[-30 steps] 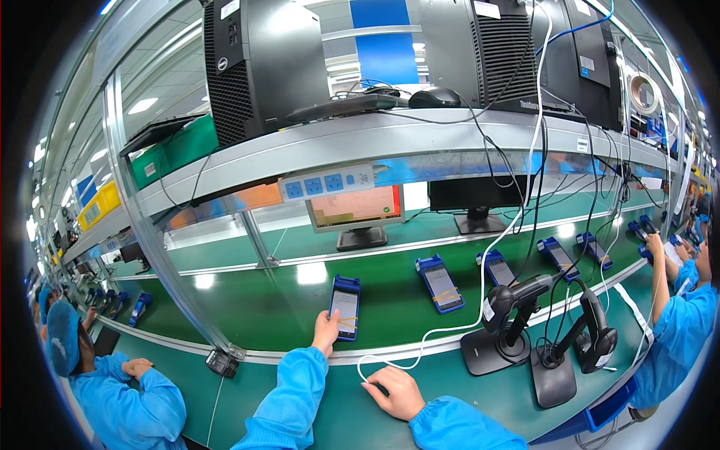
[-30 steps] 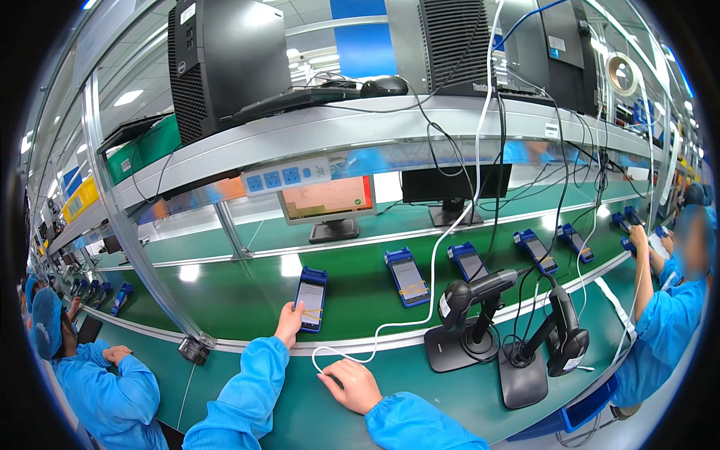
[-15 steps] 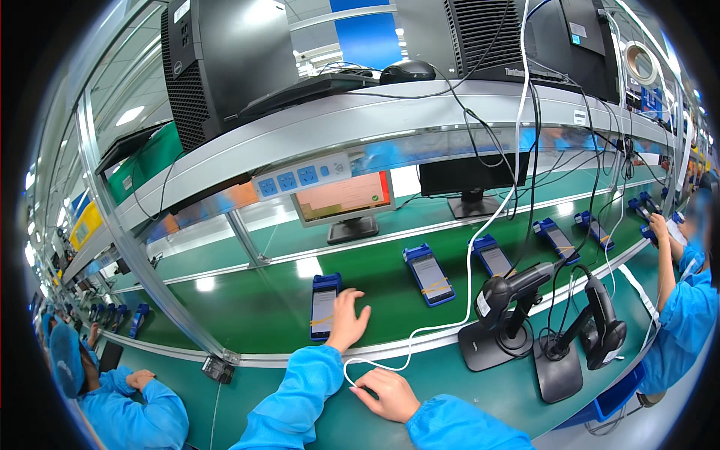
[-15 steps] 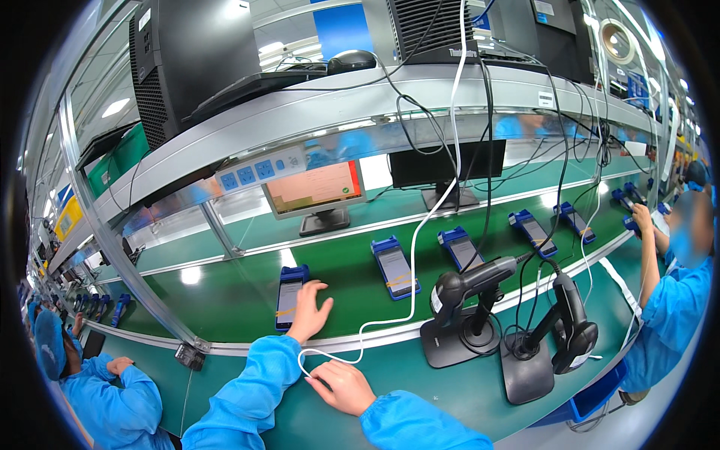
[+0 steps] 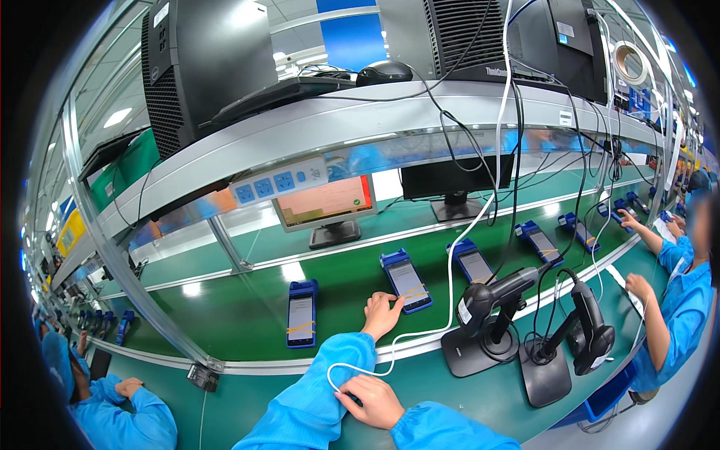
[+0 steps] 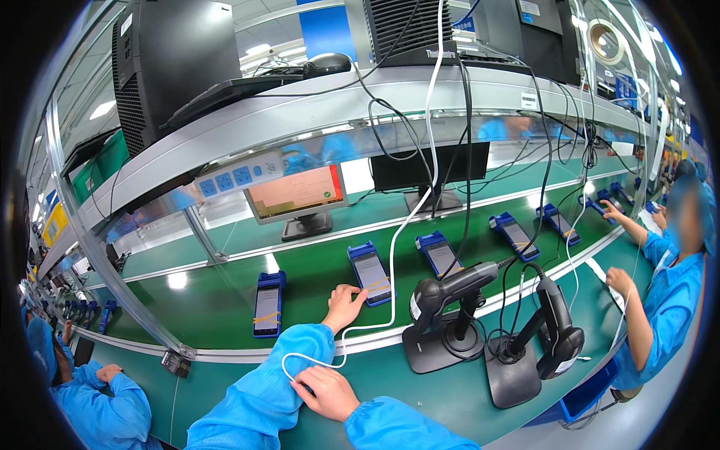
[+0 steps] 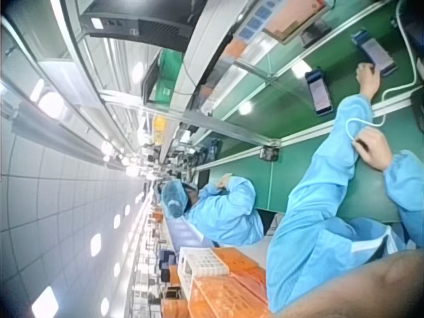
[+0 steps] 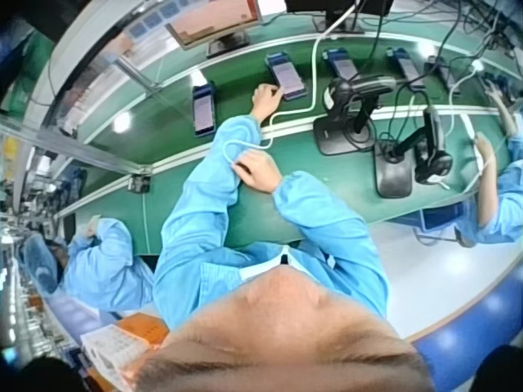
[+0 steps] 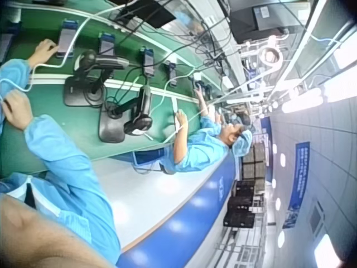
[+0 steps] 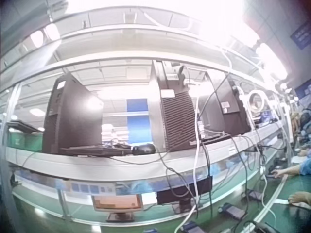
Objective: Assembling and testing industrial handheld devices on a production line.
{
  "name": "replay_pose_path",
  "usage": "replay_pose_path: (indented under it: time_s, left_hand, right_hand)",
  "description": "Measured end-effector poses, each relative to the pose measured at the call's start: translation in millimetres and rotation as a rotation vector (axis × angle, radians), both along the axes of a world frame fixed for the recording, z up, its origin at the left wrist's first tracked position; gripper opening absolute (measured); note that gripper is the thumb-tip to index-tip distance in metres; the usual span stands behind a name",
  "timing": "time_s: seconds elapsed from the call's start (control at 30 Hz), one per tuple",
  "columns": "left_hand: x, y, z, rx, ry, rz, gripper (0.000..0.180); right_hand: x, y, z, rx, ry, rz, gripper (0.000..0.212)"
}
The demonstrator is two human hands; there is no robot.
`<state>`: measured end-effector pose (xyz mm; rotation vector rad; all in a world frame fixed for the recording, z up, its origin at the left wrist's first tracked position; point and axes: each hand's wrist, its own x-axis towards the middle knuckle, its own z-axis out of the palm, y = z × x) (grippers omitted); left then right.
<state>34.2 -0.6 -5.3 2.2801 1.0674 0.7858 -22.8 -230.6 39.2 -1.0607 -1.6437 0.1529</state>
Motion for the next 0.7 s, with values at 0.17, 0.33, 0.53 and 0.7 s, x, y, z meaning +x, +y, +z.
replay_pose_path:
  time_s: [0.17,0.33,0.53,0.7]
  left_hand:
    - [18,3,9,-0.134,0.041,0.13,0.059]
    - [32,-5,14,-0.152,0.032,0.164,0.056]
    - [-14,53,11,-0.756,-0.513,0.031,0.044]
    - [-46,32,37,-0.625,-0.444,0.026,0.03]
  right_hand:
    - [3,2,-2,0.035,0.053,-0.088,0.013]
    - [10,-6,-6,-0.025,0.049,-0.129,0.013]
    - [-5,-1,1,0.043,-0.022,-0.039,0.013]
    - [-2,-5,3,0.02,-0.093,-0.054,0.014]
